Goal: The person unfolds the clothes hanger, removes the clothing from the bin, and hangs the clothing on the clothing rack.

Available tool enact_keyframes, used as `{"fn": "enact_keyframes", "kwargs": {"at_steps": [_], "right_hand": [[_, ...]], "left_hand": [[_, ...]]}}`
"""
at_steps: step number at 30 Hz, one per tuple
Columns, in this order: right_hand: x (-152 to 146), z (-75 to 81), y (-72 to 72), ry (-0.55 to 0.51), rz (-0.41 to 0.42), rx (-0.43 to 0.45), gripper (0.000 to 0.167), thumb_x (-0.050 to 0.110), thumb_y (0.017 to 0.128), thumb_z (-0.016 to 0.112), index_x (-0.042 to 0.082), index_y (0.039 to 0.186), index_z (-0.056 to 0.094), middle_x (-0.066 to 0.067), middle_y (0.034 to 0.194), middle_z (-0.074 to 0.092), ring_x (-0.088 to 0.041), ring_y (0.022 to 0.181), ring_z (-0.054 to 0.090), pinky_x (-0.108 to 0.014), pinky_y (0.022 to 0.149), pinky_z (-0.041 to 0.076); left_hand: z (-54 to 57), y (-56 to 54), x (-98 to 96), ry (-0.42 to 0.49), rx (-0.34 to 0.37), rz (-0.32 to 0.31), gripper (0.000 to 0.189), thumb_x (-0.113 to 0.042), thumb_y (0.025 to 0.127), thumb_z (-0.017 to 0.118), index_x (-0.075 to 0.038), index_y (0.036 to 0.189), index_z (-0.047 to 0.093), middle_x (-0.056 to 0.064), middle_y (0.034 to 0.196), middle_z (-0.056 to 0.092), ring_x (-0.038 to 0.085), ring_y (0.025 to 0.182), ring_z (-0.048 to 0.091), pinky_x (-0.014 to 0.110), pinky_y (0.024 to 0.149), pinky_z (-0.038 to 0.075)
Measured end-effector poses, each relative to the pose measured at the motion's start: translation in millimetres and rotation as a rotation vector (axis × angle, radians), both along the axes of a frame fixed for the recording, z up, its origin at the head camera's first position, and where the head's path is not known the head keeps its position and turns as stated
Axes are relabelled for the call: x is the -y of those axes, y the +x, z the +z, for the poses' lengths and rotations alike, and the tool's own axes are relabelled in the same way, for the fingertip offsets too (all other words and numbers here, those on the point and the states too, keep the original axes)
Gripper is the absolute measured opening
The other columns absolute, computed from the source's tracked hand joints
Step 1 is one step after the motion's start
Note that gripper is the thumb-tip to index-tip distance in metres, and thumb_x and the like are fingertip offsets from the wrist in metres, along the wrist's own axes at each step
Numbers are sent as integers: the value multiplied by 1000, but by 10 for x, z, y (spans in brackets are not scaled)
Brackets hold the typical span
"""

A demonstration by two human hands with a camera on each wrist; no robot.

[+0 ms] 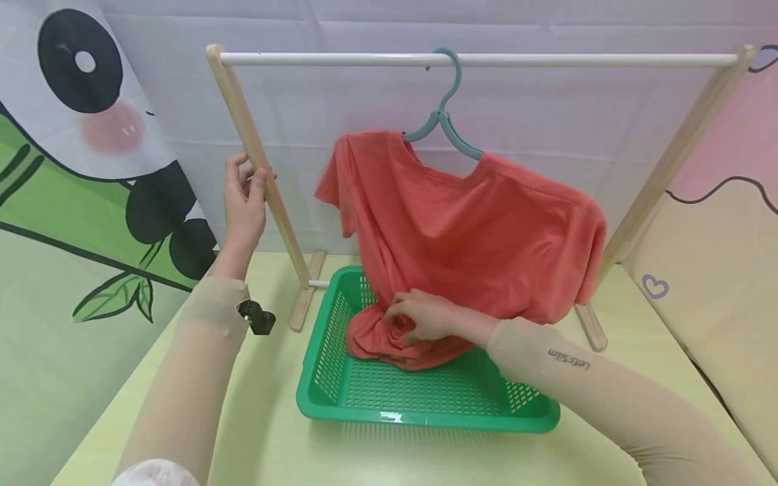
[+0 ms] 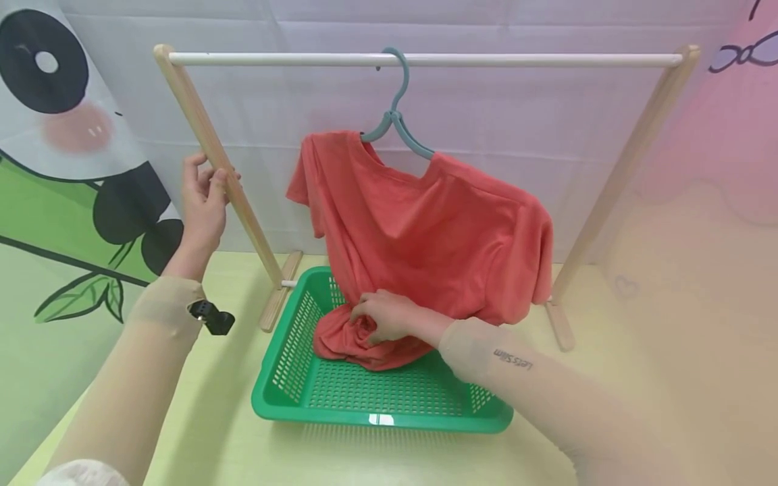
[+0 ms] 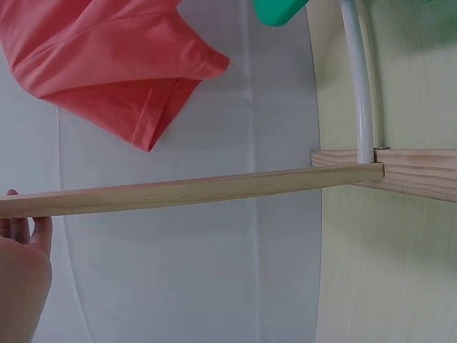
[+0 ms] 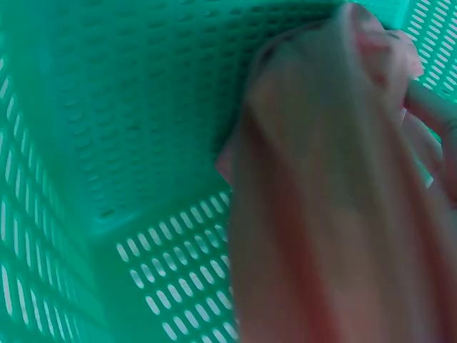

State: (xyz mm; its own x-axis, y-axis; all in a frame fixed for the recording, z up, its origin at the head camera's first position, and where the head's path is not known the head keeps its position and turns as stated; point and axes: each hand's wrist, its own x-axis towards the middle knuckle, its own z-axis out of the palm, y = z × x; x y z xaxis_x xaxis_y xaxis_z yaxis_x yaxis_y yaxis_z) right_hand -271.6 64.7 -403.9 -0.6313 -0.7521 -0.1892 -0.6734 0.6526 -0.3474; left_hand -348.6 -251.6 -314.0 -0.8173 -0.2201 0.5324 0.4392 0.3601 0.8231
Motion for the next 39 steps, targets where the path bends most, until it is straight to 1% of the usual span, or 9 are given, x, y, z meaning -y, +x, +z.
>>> {"fn": "enact_keyframes", "kwargs": {"at_steps": [3,8,12,15,20,24,27,34,39], "right_hand": [[-1,-94,-15,54,29,4,42,22,84,80,22,124,68,-3,119,59,-18,101,46,-30,79,46],[15,-228,-62,58,57,-35,38,17,82,81,23,117,71,-1,109,59,-16,94,45,-28,77,43],[29,-263,-107,46,57,-48,23,12,82,80,22,101,73,2,96,57,-15,88,44,-27,74,40],[22,-236,-139,23,52,-19,17,5,81,77,19,87,70,3,89,55,-14,84,44,-25,72,39],[-22,-95,-175,-45,56,41,20,-3,79,70,16,77,66,1,82,56,-11,76,44,-22,65,37],[-74,53,-202,-100,70,51,18,-1,81,71,16,78,66,2,78,57,-9,72,43,-21,62,37],[-121,207,-243,-143,54,50,17,1,81,74,16,80,65,3,78,58,-9,73,45,-22,64,39],[-284,662,-406,-229,-58,32,16,1,85,70,16,85,64,2,85,60,-16,80,52,-27,68,44],[-417,819,-569,-280,-129,-10,14,3,87,70,15,87,64,-2,87,62,-19,85,54,-29,72,47]], "left_hand": [[-5,-5,0,3,-2,-1,32,-34,103,48,-29,134,44,-15,108,59,18,112,61,44,108,48],[-7,-15,-1,12,-8,2,32,-33,103,48,-29,134,45,-16,105,58,21,112,61,43,106,49],[-11,-12,0,17,-7,1,31,-33,103,48,-28,134,45,-15,105,58,22,113,61,43,107,49],[-19,-5,-4,18,-1,3,31,-33,103,48,-28,133,45,-15,105,59,19,112,61,44,107,49],[-21,-3,-10,14,-7,4,31,-32,103,48,-27,133,45,-14,107,59,13,108,61,44,106,49],[-14,-7,-9,13,-8,4,31,-32,103,48,-27,133,45,-15,107,59,12,108,61,43,106,49],[-12,-7,-5,15,-7,1,31,-32,103,48,-27,133,45,-14,107,59,10,107,61,43,107,49],[-10,-8,5,29,5,2,32,-31,103,49,-27,134,45,-15,107,58,13,111,61,43,110,47],[62,94,-55,41,18,-9,29,-27,103,48,-24,132,46,-15,105,58,24,115,60,44,110,46]]}}
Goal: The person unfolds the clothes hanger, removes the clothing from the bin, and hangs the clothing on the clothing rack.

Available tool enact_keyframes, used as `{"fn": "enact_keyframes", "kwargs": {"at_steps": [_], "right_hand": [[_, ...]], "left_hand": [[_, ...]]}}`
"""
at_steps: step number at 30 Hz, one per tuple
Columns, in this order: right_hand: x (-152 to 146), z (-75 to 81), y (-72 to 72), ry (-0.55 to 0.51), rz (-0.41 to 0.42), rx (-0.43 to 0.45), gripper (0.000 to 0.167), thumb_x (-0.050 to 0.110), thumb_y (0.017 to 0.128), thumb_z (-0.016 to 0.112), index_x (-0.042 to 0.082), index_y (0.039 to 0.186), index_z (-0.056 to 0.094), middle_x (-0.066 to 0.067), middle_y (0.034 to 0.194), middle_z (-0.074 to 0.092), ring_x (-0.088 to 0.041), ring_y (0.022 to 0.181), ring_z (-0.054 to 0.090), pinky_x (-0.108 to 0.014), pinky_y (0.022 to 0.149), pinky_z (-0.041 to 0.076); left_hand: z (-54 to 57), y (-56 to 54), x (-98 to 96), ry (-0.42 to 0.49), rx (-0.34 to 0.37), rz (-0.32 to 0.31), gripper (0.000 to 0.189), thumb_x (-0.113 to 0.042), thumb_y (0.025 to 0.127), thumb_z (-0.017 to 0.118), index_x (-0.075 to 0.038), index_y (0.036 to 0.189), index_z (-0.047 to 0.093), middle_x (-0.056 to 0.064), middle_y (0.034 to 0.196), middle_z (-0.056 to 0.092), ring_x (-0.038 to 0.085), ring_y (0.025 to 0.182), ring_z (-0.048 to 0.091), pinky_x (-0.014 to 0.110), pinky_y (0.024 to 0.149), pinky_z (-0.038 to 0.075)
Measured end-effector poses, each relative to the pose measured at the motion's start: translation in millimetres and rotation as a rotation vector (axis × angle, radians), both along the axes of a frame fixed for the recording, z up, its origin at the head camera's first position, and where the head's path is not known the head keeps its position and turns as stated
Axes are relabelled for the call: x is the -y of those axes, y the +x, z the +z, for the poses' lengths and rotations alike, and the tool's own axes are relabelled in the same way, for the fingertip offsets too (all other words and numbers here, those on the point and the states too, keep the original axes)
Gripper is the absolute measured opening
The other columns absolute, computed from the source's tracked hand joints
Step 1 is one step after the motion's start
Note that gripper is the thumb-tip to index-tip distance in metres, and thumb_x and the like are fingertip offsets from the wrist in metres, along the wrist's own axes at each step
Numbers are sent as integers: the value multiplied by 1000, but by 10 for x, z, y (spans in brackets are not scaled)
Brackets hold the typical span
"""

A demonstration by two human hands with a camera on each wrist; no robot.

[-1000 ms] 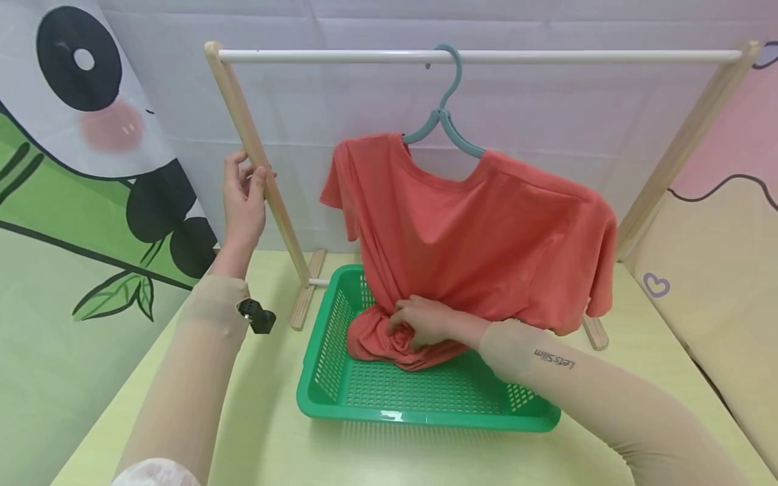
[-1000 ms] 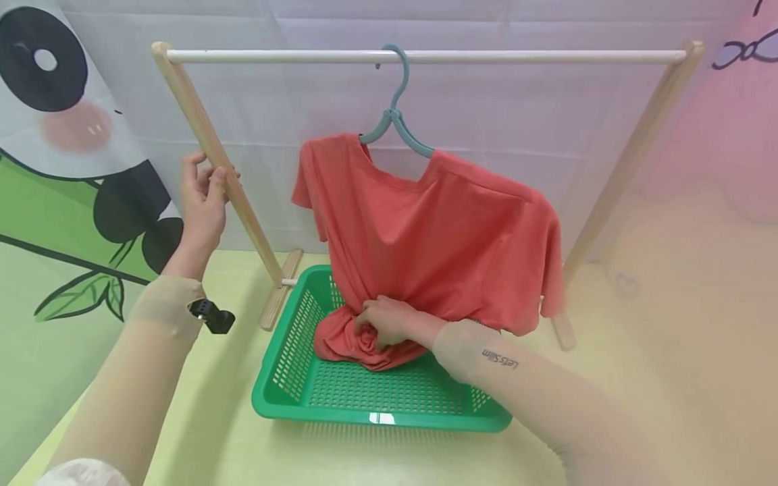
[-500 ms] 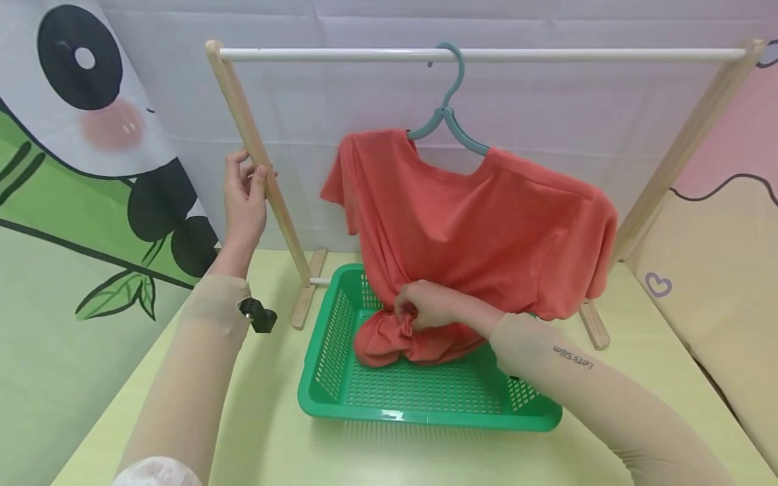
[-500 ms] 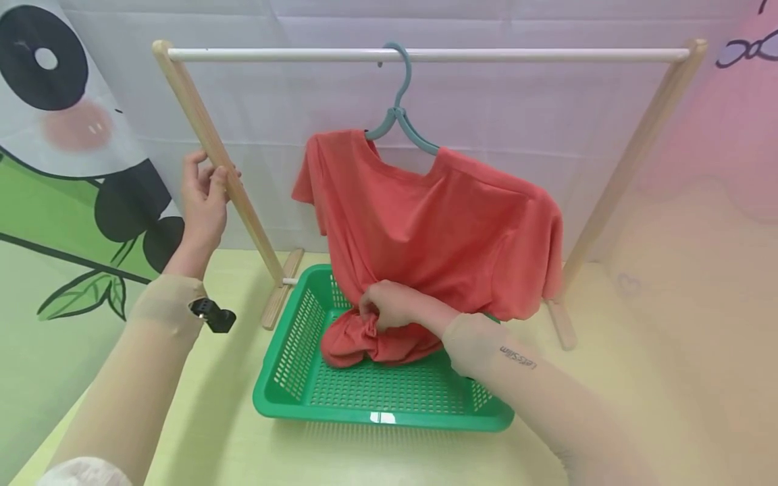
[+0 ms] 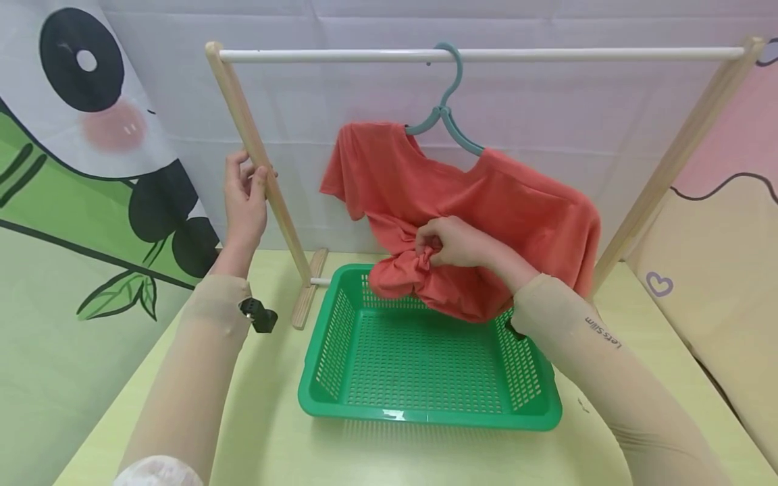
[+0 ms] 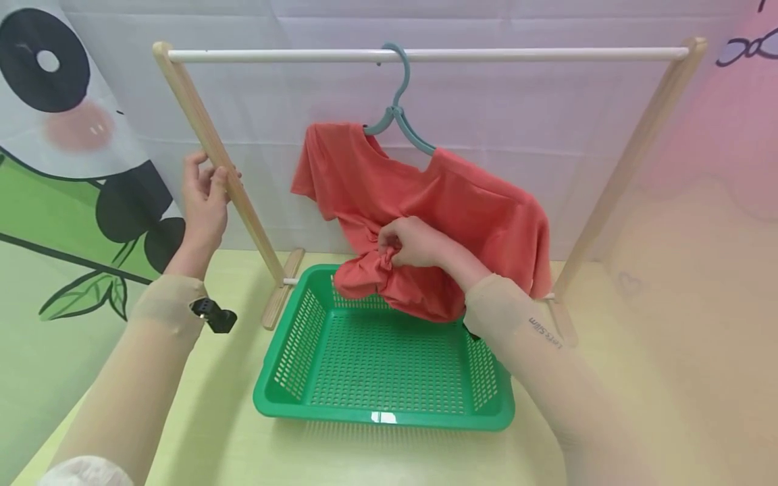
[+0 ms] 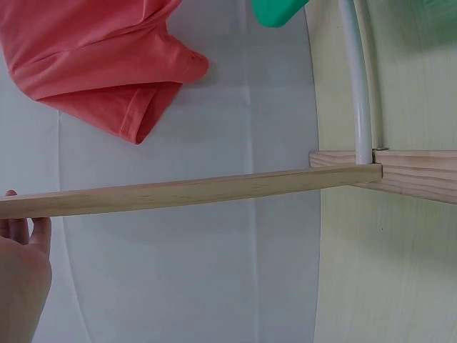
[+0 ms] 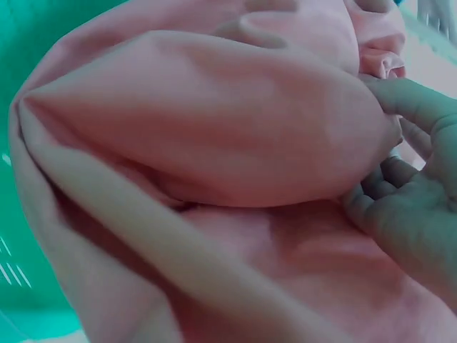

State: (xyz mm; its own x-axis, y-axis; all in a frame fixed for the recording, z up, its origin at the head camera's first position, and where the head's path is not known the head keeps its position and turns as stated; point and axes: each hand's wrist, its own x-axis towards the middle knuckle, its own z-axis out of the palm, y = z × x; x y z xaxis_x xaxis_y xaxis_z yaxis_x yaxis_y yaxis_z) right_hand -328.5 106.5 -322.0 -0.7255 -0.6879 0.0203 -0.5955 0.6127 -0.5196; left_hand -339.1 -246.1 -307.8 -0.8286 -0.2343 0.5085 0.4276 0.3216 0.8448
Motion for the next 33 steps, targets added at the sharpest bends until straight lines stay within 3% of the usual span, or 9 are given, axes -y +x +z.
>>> {"fn": "enact_keyframes", "kwargs": {"at_steps": [5,8,11,17,23,27,30,33], "right_hand": [[-130,59,-203,-49,-62,-42,11,2,89,68,13,89,65,-4,89,63,-21,90,55,-31,75,50],[-199,86,-331,-76,-104,-64,14,-2,91,61,11,91,67,-6,92,62,-22,96,54,-33,76,50],[-242,96,-437,-121,-155,-86,19,-5,91,56,10,93,67,-7,97,61,-22,101,52,-33,76,50],[-267,36,-612,-201,-227,-159,17,-2,92,56,9,96,69,-7,101,64,-23,103,54,-35,78,52],[-158,-167,-726,-338,-348,-179,17,5,95,59,11,103,72,-6,107,65,-22,108,53,-37,85,52],[-49,-343,-748,-417,-420,-200,21,6,97,54,13,105,72,-5,109,65,-22,110,53,-39,89,51],[5,-447,-721,-419,-444,-173,21,7,97,56,15,106,73,-3,109,66,-21,110,54,-40,91,52],[30,-516,-697,-371,-409,-139,22,5,95,56,15,105,73,-3,110,66,-22,109,54,-40,91,51]], "left_hand": [[-24,-19,22,-2,-14,-1,29,-29,103,48,-25,132,46,-15,106,58,27,116,60,43,109,47],[-84,-90,67,-7,-21,8,31,-32,103,48,-27,133,45,-14,108,59,27,116,60,44,108,48],[-80,-76,56,-5,-18,8,30,-32,103,48,-27,133,45,-13,109,59,27,117,60,44,109,48],[-93,-97,62,-9,-25,0,31,-32,103,48,-26,133,45,-14,108,59,19,113,62,40,107,49],[-86,-118,111,-12,-53,-9,30,-29,104,46,-23,133,45,-13,105,59,5,102,61,29,92,49],[-41,-51,93,18,-43,-25,27,-26,104,46,-24,131,46,-14,104,58,4,102,60,30,93,48],[5,17,55,35,-42,-41,25,-24,104,46,-23,129,47,-13,103,59,4,101,61,30,93,49],[35,52,30,48,-46,-50,24,-23,104,47,-22,128,48,-12,101,60,5,100,61,28,92,49]]}}
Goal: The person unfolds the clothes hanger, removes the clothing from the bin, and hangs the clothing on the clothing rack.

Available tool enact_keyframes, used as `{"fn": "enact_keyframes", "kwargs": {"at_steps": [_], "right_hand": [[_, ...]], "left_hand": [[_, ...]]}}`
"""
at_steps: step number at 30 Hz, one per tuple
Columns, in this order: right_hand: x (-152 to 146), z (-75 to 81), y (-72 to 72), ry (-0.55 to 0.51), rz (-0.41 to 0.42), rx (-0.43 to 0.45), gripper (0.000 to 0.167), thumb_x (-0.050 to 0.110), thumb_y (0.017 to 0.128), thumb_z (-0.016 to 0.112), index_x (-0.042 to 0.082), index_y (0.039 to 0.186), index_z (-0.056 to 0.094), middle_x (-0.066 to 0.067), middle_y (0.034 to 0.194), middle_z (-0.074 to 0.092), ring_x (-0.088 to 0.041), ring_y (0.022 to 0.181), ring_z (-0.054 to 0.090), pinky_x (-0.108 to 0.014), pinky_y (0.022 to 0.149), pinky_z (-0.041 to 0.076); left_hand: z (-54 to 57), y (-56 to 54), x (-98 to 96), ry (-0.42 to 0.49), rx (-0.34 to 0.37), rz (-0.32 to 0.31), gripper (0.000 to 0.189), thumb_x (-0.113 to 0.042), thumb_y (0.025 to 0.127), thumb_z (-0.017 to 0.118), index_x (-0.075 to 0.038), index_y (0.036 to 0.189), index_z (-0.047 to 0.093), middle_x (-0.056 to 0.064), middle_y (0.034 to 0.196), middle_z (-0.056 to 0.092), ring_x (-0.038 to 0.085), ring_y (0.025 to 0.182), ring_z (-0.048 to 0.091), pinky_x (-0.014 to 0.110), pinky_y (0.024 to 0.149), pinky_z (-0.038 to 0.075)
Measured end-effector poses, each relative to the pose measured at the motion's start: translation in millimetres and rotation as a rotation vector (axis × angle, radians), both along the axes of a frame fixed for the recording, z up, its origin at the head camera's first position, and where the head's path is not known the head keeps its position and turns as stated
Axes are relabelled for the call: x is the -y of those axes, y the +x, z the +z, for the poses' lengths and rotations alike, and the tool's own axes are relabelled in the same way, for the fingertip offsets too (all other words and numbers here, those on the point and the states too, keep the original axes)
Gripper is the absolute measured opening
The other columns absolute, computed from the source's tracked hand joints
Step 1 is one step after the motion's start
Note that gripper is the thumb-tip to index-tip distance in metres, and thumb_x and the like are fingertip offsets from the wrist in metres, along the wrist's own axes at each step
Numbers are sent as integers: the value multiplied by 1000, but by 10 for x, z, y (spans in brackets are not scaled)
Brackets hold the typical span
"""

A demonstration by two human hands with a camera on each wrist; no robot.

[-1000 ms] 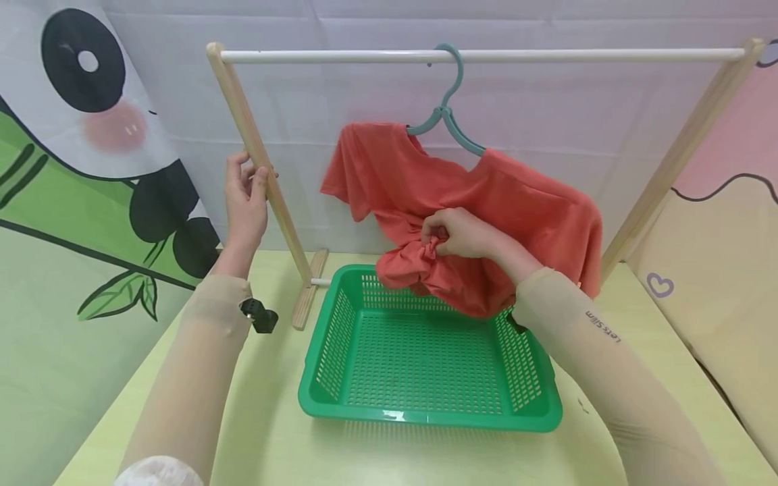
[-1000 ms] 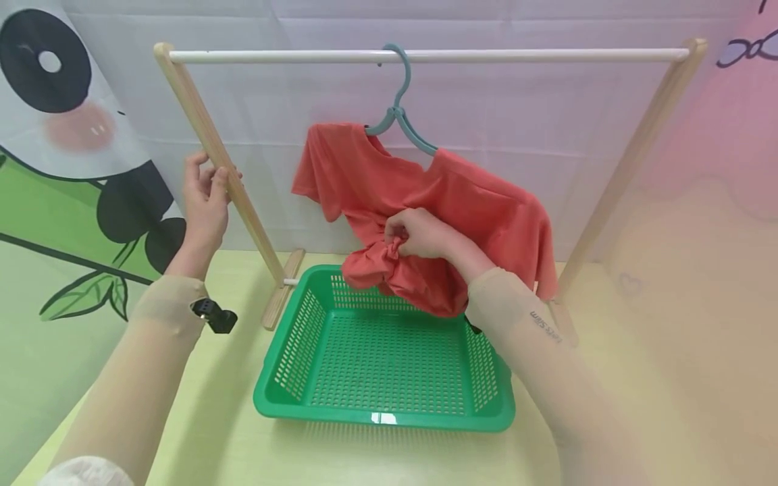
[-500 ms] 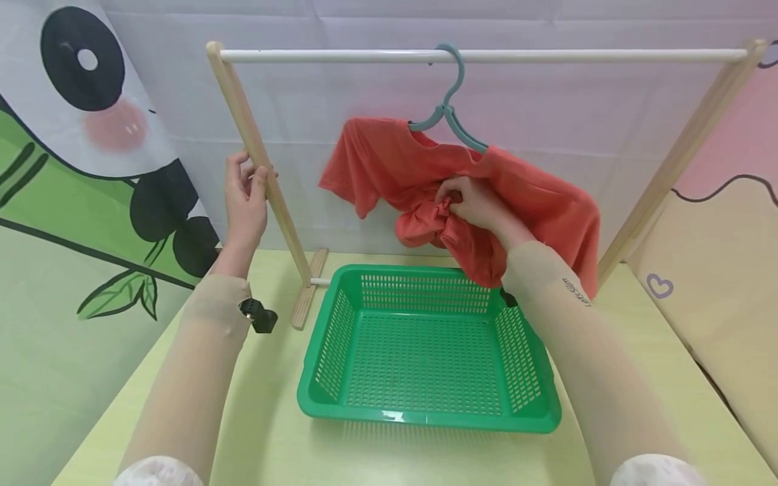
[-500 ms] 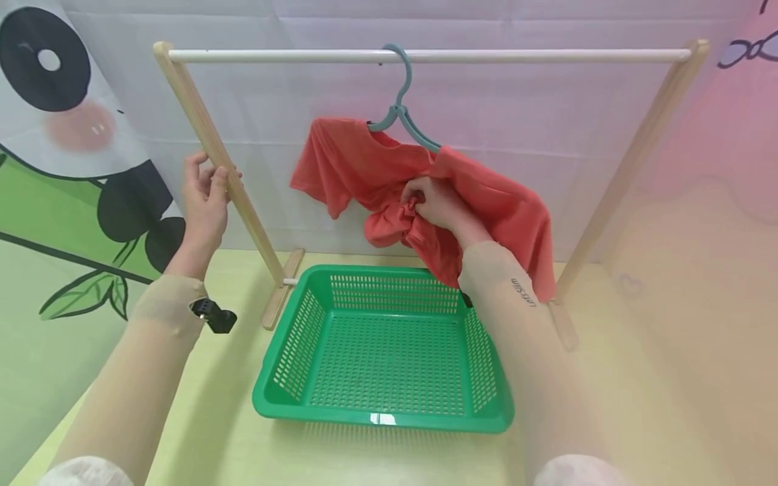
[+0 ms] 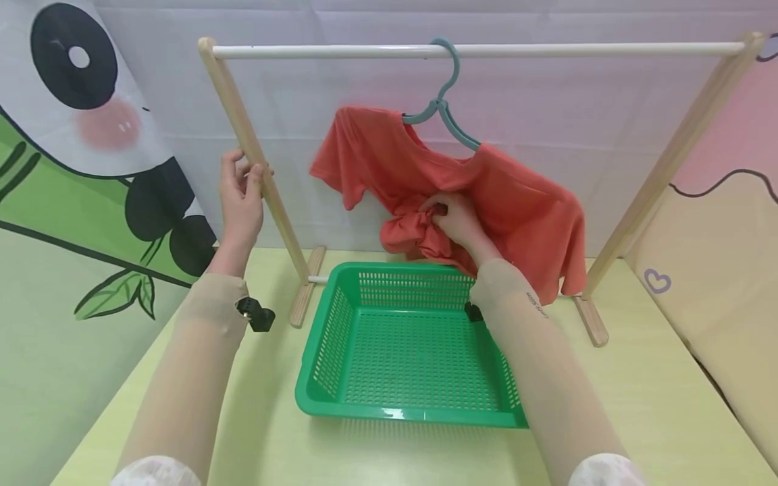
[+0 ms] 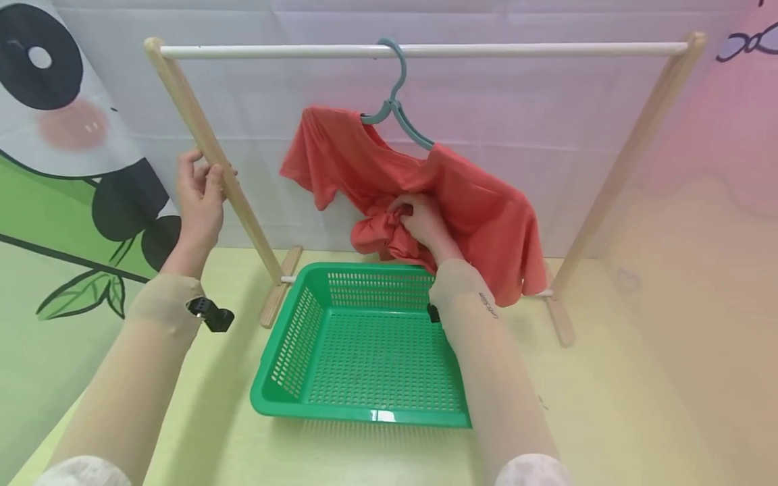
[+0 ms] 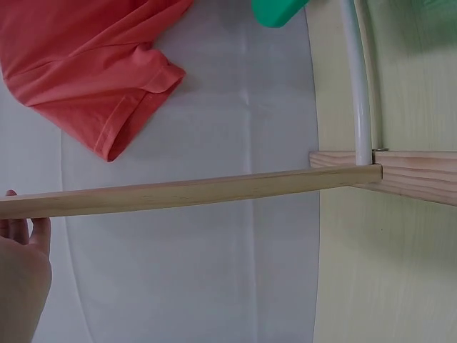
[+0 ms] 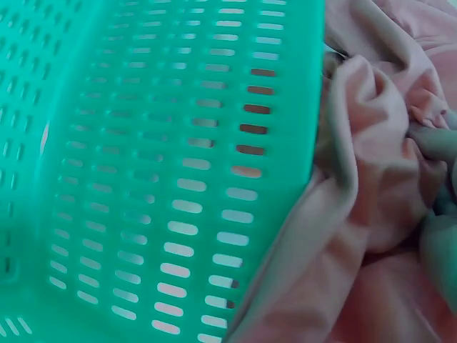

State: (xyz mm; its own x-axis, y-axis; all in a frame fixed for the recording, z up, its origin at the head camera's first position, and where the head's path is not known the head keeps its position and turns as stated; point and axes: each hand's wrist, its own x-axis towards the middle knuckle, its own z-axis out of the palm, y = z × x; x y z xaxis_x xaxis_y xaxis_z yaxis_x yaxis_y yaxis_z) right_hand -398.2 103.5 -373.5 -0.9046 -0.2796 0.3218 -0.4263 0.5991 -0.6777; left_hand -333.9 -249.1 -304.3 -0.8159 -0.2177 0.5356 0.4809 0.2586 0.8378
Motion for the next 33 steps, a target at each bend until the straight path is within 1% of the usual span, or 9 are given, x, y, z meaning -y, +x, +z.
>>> {"fn": "enact_keyframes", "kwargs": {"at_steps": [6,12,16,19,21,24,30,32,33], "right_hand": [[1,-54,31,126,113,53,25,-1,92,56,14,102,74,-4,111,67,-22,107,55,-37,90,49],[2,-104,62,201,185,107,26,-1,93,56,16,101,74,-3,109,68,-22,105,54,-33,81,46],[1,-136,73,213,203,117,25,0,94,57,15,103,75,-4,111,69,-22,108,54,-33,83,47],[4,-144,87,205,205,138,23,6,94,63,16,112,74,-3,117,68,-21,114,54,-35,90,51],[11,-136,96,198,210,154,29,11,93,68,16,121,71,-3,123,67,-22,119,53,-38,94,53],[22,-113,106,188,213,178,41,16,91,71,19,131,64,-4,131,61,-25,126,48,-41,97,53],[32,-91,113,168,208,216,48,18,92,70,22,138,59,-8,137,55,-30,133,43,-43,100,52],[29,-95,118,151,207,229,49,18,92,70,23,139,58,-9,138,54,-31,134,42,-44,101,52],[27,-95,123,142,204,233,49,19,92,70,23,139,57,-9,138,54,-31,134,42,-44,101,51]], "left_hand": [[11,7,-21,-2,4,12,23,-23,104,47,-23,127,49,-12,100,60,5,99,61,29,91,49],[16,19,-16,-14,16,26,24,-24,104,48,-23,128,48,-10,103,60,5,101,61,32,96,50],[15,16,-18,-4,12,21,23,-24,104,48,-22,127,49,-9,102,61,8,101,61,31,96,50],[16,12,-22,0,14,22,23,-24,103,49,-22,126,49,-10,101,61,12,103,62,31,96,51],[15,14,-28,-2,12,23,23,-24,103,49,-22,127,49,-11,101,60,15,105,62,31,96,50],[15,12,-32,-10,5,24,24,-23,104,48,-21,128,49,-12,101,60,13,104,62,30,95,50],[23,2,-45,-20,9,31,25,-24,104,48,-22,128,49,-14,101,59,10,103,62,31,95,50],[23,-2,-52,-19,12,31,24,-24,104,49,-22,128,49,-14,101,59,13,104,62,32,97,50],[1,-34,-38,-22,13,35,25,-25,104,49,-23,128,48,-15,102,59,13,105,62,33,98,51]]}}
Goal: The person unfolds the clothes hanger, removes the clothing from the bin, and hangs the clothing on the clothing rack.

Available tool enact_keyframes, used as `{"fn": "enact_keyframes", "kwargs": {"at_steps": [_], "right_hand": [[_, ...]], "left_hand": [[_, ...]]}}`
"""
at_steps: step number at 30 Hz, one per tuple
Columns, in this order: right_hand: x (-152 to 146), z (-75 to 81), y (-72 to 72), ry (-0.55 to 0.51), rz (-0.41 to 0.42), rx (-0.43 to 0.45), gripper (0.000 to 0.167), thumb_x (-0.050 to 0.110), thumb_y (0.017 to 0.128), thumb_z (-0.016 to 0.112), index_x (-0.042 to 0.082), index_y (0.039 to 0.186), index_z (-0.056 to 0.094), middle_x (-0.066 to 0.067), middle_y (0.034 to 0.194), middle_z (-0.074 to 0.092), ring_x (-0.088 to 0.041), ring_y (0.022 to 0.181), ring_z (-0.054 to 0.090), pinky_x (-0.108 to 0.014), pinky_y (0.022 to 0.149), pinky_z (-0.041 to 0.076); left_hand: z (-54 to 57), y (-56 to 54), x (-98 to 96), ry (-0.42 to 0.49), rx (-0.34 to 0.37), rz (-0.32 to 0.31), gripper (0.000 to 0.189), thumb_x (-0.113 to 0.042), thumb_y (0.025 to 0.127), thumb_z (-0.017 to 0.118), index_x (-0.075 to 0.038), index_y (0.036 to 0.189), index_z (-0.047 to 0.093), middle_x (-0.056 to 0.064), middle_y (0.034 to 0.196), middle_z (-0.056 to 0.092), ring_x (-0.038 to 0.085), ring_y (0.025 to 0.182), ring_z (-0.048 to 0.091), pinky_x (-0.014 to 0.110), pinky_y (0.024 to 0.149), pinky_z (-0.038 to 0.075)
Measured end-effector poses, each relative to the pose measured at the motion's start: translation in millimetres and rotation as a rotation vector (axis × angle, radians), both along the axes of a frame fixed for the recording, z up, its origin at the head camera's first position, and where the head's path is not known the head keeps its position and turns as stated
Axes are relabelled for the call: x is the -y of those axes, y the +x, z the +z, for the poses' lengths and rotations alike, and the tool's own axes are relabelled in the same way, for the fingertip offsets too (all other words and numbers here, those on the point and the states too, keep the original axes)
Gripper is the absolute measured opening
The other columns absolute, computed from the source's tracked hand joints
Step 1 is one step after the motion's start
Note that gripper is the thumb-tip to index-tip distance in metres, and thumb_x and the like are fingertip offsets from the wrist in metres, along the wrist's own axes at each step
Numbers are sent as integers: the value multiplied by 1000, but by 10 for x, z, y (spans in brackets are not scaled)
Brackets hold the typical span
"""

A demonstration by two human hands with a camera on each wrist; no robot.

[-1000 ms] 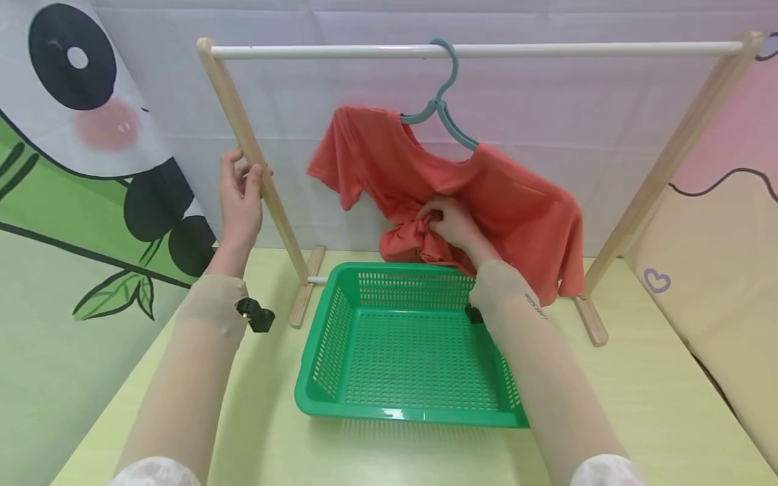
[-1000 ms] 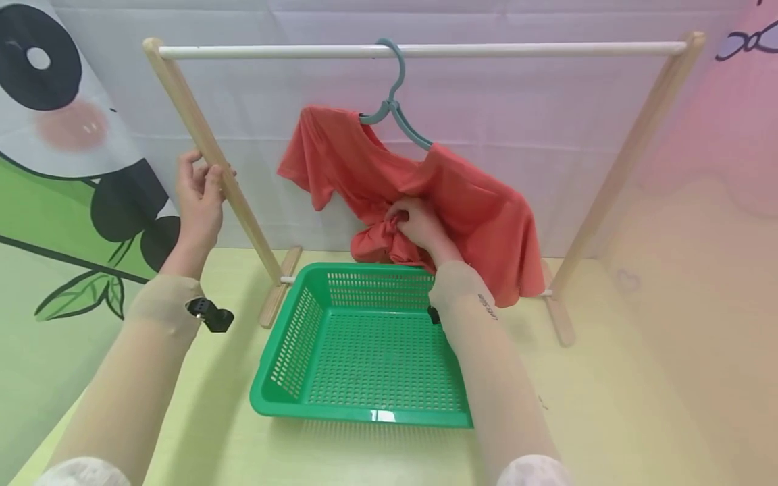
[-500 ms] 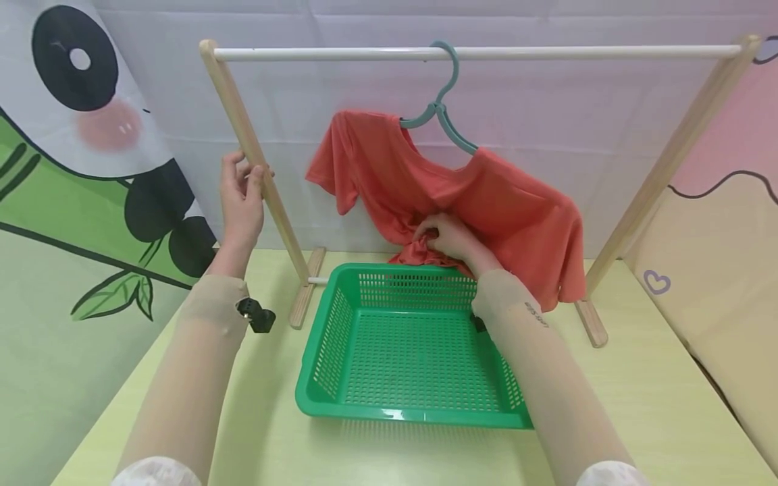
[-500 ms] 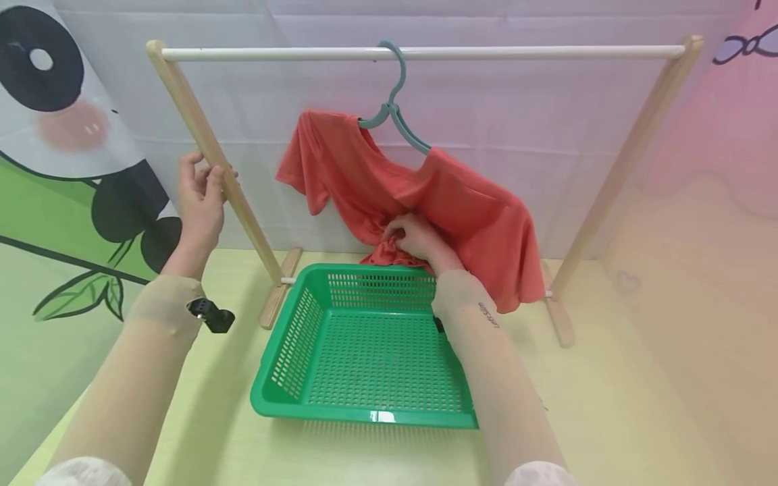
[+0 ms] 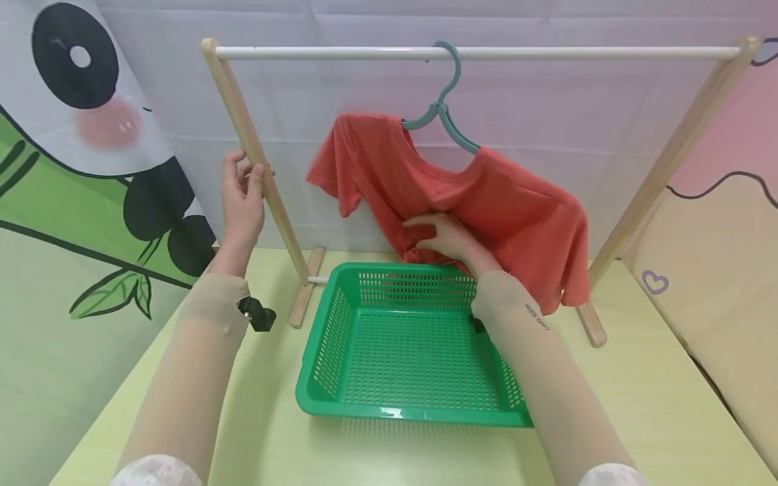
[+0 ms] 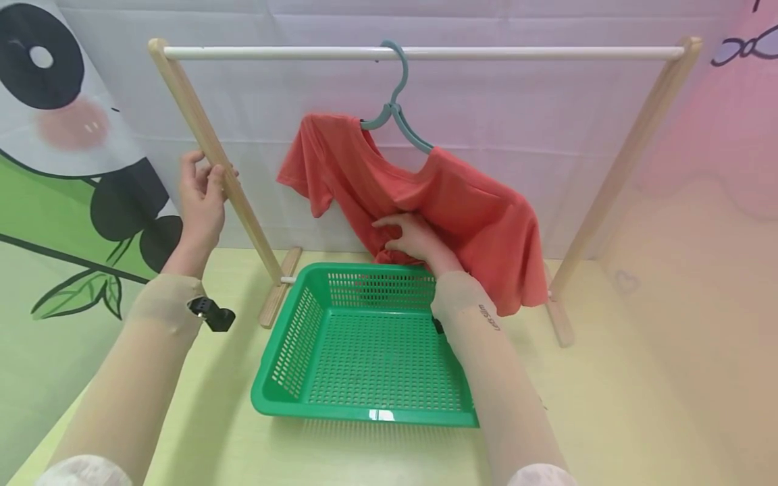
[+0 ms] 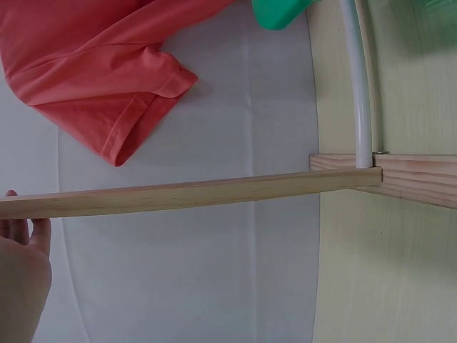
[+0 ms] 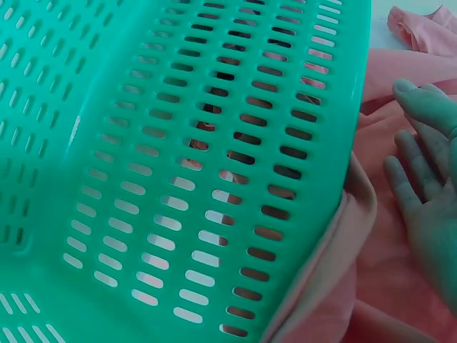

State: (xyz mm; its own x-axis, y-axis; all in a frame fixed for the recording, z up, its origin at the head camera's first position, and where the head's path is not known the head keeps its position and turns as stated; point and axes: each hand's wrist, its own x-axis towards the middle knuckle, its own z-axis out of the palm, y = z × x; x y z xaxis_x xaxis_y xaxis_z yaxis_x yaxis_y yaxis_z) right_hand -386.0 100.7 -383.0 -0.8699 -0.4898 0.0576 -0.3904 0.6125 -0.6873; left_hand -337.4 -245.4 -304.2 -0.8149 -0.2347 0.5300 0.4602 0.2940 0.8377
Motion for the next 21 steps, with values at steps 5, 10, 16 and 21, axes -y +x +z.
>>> {"fn": "enact_keyframes", "kwargs": {"at_steps": [5,10,16,21], "right_hand": [[-6,12,37,-8,-2,-17,50,22,92,71,26,139,57,-9,140,52,-32,135,41,-44,100,52],[5,57,89,6,36,-70,50,21,91,71,23,139,57,-11,139,52,-33,133,43,-45,99,53],[18,62,123,-6,74,-128,47,18,92,70,17,138,58,-13,135,55,-33,128,46,-47,97,53],[10,73,194,-28,84,-127,46,17,91,71,20,135,60,-12,134,57,-30,128,47,-49,100,52]], "left_hand": [[-93,-151,72,-22,-10,17,28,-29,103,48,-24,131,47,-15,103,59,16,107,62,36,101,51],[-108,-181,85,-31,-22,16,30,-30,104,48,-22,133,46,-16,104,59,9,105,62,33,97,52],[-111,-181,88,-25,-9,16,29,-30,104,48,-23,132,46,-16,104,59,11,107,62,34,98,51],[-118,-172,98,-10,5,18,27,-29,104,48,-26,131,47,-13,105,60,13,107,61,37,100,51]]}}
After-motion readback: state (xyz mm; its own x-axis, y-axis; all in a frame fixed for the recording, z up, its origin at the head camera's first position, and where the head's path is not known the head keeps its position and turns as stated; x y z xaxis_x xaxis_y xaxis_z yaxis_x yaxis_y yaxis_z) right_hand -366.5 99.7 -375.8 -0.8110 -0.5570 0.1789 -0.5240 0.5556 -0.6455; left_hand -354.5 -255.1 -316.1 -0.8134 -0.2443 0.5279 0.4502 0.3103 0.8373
